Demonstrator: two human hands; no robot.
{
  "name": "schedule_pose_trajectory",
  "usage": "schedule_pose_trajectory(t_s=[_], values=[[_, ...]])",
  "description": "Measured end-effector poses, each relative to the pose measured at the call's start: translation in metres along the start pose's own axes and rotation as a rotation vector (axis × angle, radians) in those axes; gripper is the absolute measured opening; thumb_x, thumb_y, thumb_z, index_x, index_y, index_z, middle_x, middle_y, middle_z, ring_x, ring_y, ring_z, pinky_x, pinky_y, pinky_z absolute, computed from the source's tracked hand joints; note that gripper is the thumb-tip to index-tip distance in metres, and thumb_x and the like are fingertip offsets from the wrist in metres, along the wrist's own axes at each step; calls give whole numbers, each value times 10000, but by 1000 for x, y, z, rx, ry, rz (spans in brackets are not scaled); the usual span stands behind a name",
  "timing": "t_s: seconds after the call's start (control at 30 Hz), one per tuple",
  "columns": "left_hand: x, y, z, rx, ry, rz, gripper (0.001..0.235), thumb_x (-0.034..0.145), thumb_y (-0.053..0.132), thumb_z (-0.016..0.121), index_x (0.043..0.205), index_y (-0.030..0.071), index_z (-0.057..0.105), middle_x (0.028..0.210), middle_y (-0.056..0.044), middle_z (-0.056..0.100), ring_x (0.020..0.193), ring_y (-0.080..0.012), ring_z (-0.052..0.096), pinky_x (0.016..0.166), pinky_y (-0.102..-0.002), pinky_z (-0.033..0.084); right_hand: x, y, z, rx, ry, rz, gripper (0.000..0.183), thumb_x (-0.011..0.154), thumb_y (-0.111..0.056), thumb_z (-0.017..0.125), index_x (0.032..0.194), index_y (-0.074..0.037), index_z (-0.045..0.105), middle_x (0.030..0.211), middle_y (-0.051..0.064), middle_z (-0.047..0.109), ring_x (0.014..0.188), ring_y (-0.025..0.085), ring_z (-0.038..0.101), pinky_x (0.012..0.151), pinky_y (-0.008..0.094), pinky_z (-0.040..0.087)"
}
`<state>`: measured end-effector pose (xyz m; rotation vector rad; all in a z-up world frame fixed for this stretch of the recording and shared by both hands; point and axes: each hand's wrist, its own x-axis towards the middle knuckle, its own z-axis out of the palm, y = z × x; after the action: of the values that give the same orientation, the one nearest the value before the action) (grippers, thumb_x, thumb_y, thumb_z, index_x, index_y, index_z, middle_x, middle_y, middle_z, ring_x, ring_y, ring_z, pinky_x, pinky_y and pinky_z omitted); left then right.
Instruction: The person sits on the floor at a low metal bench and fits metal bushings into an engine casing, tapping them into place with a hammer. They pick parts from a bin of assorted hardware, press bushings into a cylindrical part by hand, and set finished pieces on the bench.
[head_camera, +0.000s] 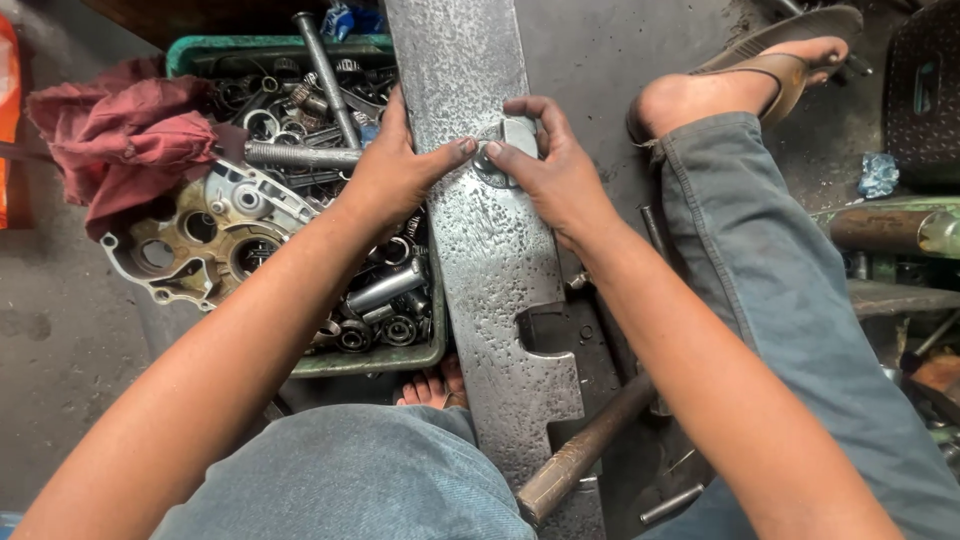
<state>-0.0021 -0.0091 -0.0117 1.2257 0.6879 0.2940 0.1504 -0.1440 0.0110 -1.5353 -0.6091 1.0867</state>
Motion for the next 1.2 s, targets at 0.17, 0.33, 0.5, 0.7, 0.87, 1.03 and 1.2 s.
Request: schedule_pose_trajectory(t_s=[0.17, 0.33, 0.5, 0.7, 0.87, 1.03, 1.2], values=[[-4, 12, 3, 60, -3, 26, 1042, 864, 151, 829, 1588, 40, 89, 1494, -230, 529, 1346, -289, 587, 1129, -377, 502, 9, -10, 4, -186, 51, 57, 494, 916, -165, 764, 1332, -83, 510, 1022, 37, 667, 869, 73, 636, 722, 230, 534], [0, 13, 2, 56, 3, -62, 1102, 806, 133, 842, 1578, 65, 59, 1457, -224, 532, 1319, -290, 611, 1060, -382, 506, 28, 1, -15, -145, -61, 106, 519, 895, -162, 798, 1291, -90, 470, 993, 51, 674, 825, 74, 674, 665, 218, 562], [3, 9, -1, 120, 6, -83, 1107, 817, 131, 847, 1585, 65, 52, 1447, -224, 560, 1286, -295, 651, 1036, -384, 533, 30, -17, -32, -198, -194, 183, 475, 917, -198, 797, 1275, -133, 492, 888, 0, 675, 732, 47, 636, 588, 204, 499], [4, 10, -2, 160, 4, -75, 1074, 844, 129, 847, 1587, 57, 75, 1443, -232, 583, 1276, -297, 668, 1025, -380, 545, 37, -26, -35, -403, -277, 118, 405, 948, -217, 800, 1253, -148, 542, 789, -44, 609, 644, 40, 545, 535, 216, 440], [4, 1, -7, 110, -13, -104, 1003, 854, 130, 835, 1554, 40, 121, 1434, -247, 570, 1280, -304, 661, 1006, -367, 557, 43, -16, -41, -394, -299, 162, 396, 939, -214, 808, 1235, -131, 559, 808, -54, 629, 668, 47, 586, 537, 219, 465], [8, -20, -16, 301, -12, 21, 885, 971, 180, 849, 1519, -35, 189, 1455, -283, 555, 1325, -319, 627, 1032, -366, 526, 42, -9, -42, -437, -325, 62, 314, 957, -252, 783, 1164, -79, 621, 907, -24, 687, 753, 57, 676, 593, 228, 569], [3, -9, -10, 416, 1, -12, 706, 968, 256, 806, 1428, -45, 364, 1331, -243, 661, 1197, -293, 694, 970, -349, 583, 42, 1, -42, -456, -312, 134, 299, 989, -316, 749, 1100, -42, 702, 921, 4, 733, 750, 62, 667, 628, 234, 550]])
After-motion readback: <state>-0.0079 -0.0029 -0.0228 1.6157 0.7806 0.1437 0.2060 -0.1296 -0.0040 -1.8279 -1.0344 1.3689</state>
